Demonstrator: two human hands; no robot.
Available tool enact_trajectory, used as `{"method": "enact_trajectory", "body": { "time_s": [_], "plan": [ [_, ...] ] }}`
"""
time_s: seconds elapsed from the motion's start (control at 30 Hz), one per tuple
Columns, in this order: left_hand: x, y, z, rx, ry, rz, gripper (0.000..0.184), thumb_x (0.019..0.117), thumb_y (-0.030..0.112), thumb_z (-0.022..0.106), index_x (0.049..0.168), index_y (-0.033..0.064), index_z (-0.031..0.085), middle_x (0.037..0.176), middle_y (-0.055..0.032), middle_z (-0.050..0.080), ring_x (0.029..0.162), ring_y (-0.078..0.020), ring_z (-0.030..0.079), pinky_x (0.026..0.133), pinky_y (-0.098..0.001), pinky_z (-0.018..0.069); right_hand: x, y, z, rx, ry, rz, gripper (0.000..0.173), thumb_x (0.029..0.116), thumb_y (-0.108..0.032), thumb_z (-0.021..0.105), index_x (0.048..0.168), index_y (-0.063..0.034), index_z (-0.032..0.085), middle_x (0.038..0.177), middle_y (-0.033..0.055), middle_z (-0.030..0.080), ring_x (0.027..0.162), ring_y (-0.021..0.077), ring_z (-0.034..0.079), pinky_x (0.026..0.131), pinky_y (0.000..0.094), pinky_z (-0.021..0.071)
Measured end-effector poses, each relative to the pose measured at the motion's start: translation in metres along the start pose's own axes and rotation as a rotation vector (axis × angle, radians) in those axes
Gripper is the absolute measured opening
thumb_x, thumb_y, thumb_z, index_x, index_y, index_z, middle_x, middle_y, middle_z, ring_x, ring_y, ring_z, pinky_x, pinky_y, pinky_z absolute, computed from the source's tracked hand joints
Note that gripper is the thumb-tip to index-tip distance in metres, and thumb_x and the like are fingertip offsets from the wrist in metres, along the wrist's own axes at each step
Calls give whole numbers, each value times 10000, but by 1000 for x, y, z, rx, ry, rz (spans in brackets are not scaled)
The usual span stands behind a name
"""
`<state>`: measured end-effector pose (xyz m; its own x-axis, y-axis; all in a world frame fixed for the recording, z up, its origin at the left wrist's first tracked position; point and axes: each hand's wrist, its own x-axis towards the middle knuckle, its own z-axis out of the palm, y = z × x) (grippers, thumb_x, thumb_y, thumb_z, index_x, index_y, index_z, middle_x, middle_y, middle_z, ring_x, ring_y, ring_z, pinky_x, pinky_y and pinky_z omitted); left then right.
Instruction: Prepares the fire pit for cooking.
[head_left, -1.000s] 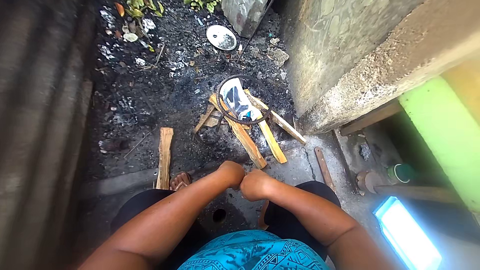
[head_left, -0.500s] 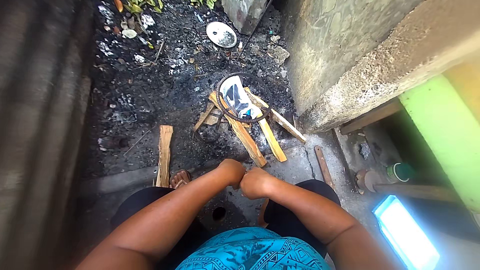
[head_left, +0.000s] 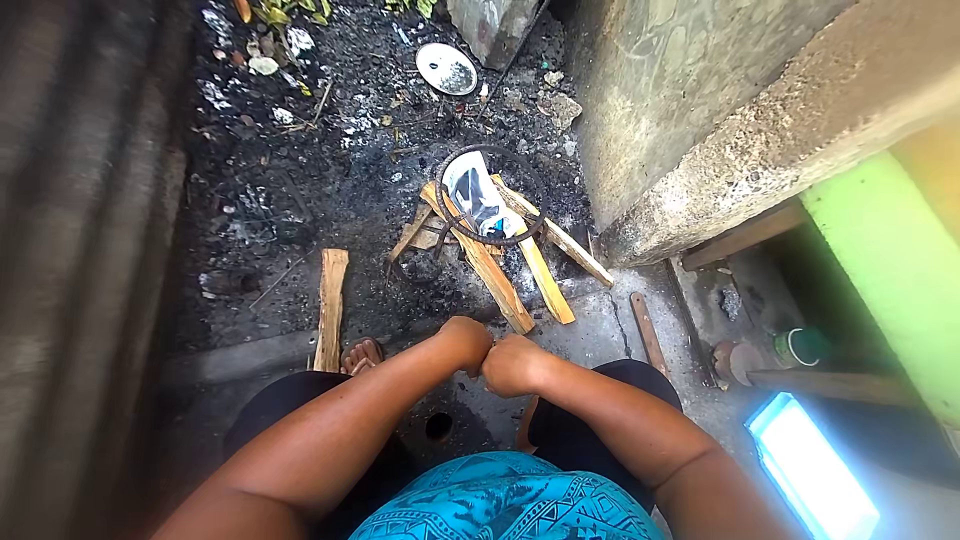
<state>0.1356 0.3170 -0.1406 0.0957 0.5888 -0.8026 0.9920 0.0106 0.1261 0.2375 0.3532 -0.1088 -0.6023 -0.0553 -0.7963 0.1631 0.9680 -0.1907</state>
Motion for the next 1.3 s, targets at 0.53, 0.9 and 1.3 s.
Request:
{"method": "enact_trajectory", "body": {
  "time_s": [0.53, 0.9, 1.3],
  "plan": [
    [-1, 1, 0, -9, 12, 1, 501, 851, 249, 776, 1275, 27, 630, 1219, -215, 660, 1108, -431, 648, 823, -666, 522, -1, 0, 0, 0, 1, 0, 386, 1055, -324, 531, 1056, 32, 681, 1104, 245, 684, 1095, 435, 650, 885, 650, 489],
    [-2, 2, -1, 0, -6, -16, 437, 858, 274, 773, 1173, -5, 656, 1146, -221, 678, 1084, -428, 654, 813, -661, 518, 0, 0, 0, -5, -11, 4, 385, 1056, -332, 527, 1053, 22, 679, 1101, 238, 683, 1095, 428, 649, 887, 644, 487],
    [-3, 3, -3, -3, -8, -18, 420, 863, 247, 760, 1201, 25, 646, 1095, -212, 687, 1057, -419, 665, 793, -652, 523, 1, 0, 1, -8, 0, -1, 378, 1055, -329, 530, 1045, 18, 680, 1084, 234, 687, 1080, 425, 654, 884, 641, 489]
  ]
}}
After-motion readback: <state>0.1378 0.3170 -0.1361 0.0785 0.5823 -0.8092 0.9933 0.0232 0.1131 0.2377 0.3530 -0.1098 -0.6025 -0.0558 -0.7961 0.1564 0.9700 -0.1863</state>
